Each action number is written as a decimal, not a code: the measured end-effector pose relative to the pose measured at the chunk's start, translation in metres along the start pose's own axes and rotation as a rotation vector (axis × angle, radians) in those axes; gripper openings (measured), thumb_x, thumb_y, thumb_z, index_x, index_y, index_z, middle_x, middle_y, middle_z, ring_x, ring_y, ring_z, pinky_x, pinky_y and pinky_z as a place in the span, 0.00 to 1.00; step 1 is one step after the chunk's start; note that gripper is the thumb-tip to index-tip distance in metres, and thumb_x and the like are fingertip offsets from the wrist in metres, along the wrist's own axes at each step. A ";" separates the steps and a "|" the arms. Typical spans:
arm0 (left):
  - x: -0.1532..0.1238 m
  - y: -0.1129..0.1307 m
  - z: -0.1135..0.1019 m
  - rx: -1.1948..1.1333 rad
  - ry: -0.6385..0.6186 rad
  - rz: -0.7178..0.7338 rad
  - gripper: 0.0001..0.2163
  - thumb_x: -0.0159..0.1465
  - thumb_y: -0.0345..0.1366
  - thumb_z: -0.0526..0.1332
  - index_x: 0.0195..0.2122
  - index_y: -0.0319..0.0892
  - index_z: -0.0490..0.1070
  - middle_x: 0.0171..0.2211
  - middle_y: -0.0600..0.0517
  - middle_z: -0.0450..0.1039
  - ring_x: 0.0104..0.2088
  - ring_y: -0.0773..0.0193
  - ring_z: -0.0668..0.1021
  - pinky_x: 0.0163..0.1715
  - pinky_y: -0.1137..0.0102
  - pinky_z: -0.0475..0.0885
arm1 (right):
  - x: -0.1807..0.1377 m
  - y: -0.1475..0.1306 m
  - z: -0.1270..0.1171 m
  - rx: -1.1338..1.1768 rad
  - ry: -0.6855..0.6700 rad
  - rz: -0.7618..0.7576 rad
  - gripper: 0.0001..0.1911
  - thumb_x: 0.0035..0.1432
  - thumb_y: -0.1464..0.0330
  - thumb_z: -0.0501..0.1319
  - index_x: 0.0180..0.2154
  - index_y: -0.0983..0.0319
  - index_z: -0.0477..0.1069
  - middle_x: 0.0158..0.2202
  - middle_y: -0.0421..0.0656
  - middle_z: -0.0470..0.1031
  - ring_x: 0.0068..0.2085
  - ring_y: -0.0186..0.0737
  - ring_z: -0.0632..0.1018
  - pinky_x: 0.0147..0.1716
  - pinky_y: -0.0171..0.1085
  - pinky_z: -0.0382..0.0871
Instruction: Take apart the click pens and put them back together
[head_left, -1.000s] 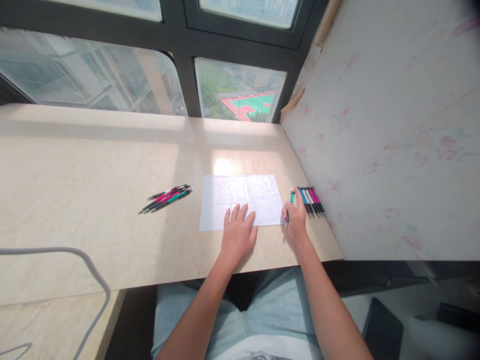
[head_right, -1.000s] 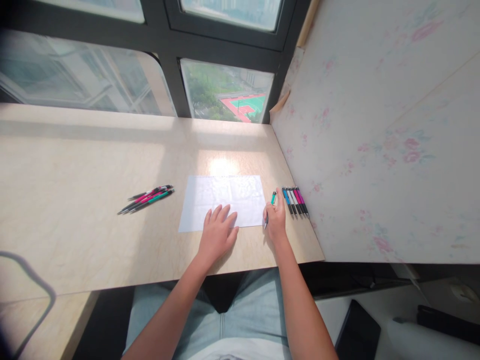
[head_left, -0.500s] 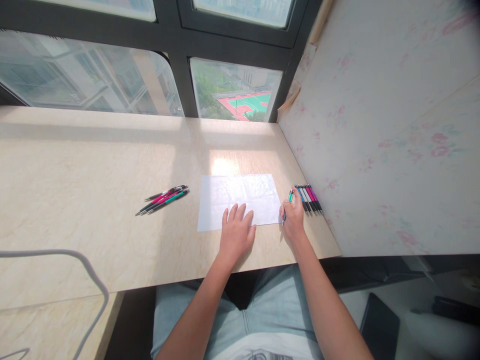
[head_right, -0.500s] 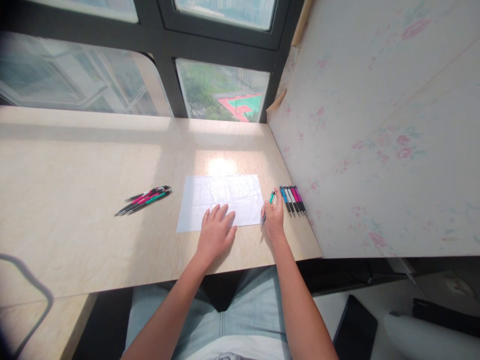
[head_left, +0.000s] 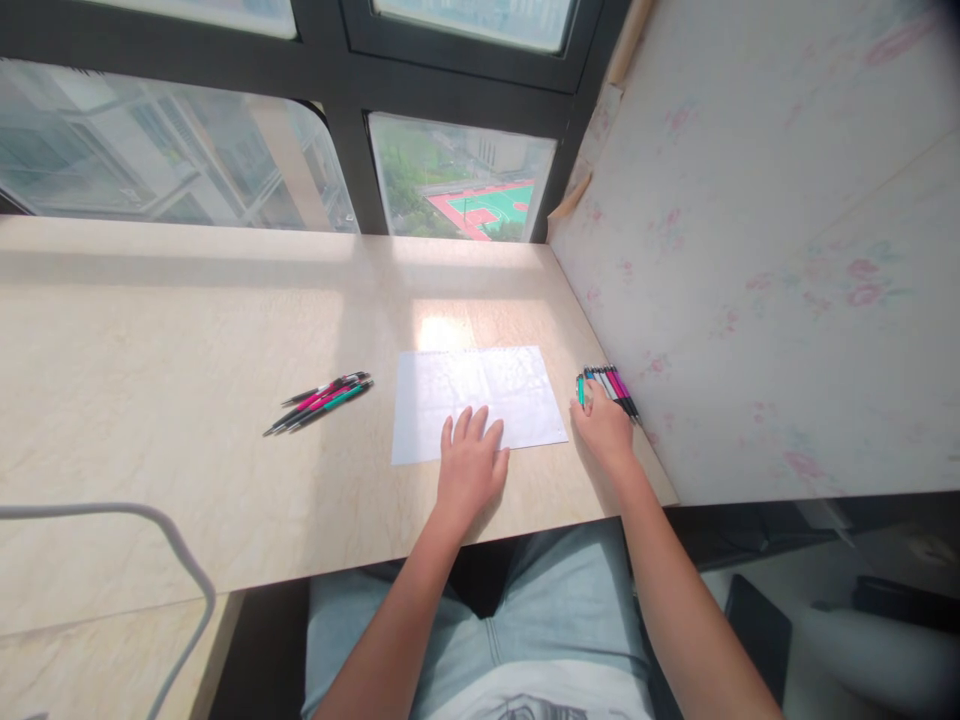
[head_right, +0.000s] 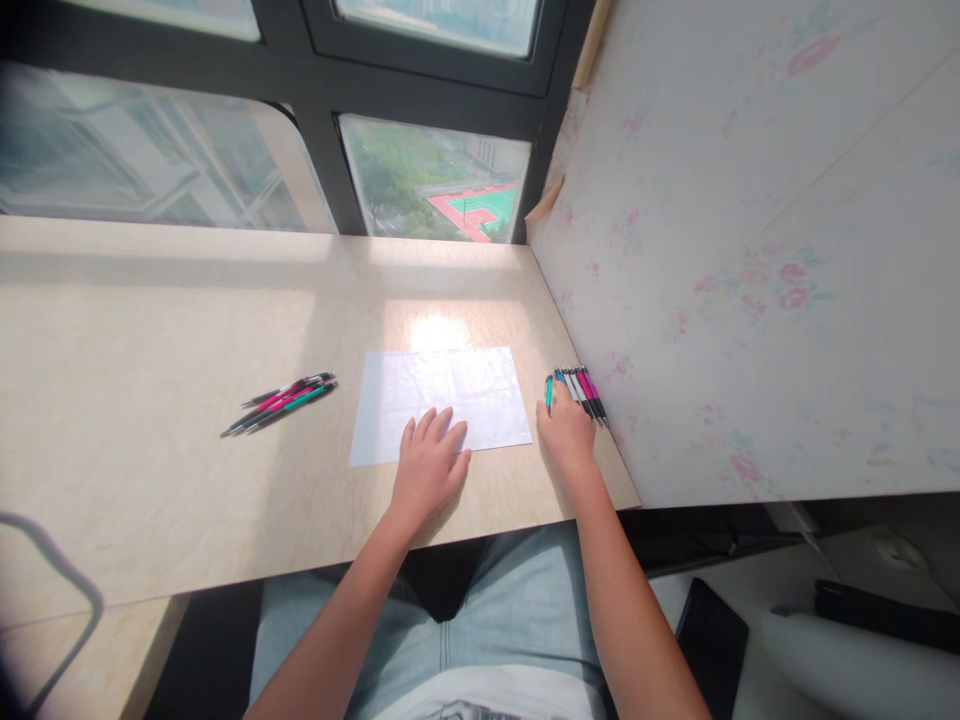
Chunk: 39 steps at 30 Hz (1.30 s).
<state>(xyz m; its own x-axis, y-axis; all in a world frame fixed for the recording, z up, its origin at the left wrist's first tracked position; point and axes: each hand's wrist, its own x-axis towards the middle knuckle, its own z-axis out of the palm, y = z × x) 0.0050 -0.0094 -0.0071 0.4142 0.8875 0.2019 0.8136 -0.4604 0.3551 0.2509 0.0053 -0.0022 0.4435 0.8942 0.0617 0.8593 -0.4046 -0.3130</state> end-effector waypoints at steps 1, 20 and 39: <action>0.000 0.000 0.000 -0.001 0.002 -0.001 0.15 0.68 0.39 0.55 0.55 0.46 0.69 0.64 0.44 0.64 0.66 0.46 0.62 0.66 0.46 0.52 | -0.001 0.001 -0.003 -0.058 -0.018 -0.017 0.21 0.63 0.61 0.55 0.55 0.60 0.69 0.33 0.47 0.78 0.33 0.46 0.77 0.30 0.37 0.58; 0.002 -0.002 0.003 0.005 0.003 0.002 0.16 0.68 0.39 0.55 0.55 0.45 0.69 0.64 0.44 0.64 0.66 0.45 0.61 0.66 0.46 0.51 | -0.026 0.010 -0.016 -0.155 0.020 0.211 0.13 0.64 0.61 0.55 0.41 0.60 0.75 0.36 0.48 0.80 0.37 0.46 0.78 0.32 0.38 0.60; 0.003 -0.003 0.006 -0.056 0.032 0.004 0.16 0.66 0.38 0.56 0.55 0.44 0.70 0.63 0.42 0.65 0.65 0.43 0.62 0.65 0.44 0.51 | -0.040 0.021 -0.009 -0.150 0.053 0.114 0.07 0.61 0.67 0.58 0.33 0.59 0.74 0.36 0.42 0.78 0.35 0.39 0.73 0.29 0.37 0.53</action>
<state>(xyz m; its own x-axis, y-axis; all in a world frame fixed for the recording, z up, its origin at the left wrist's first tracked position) 0.0060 -0.0053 -0.0128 0.4037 0.8850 0.2318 0.7874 -0.4651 0.4046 0.2538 -0.0409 -0.0026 0.5493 0.8313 0.0852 0.8295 -0.5300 -0.1761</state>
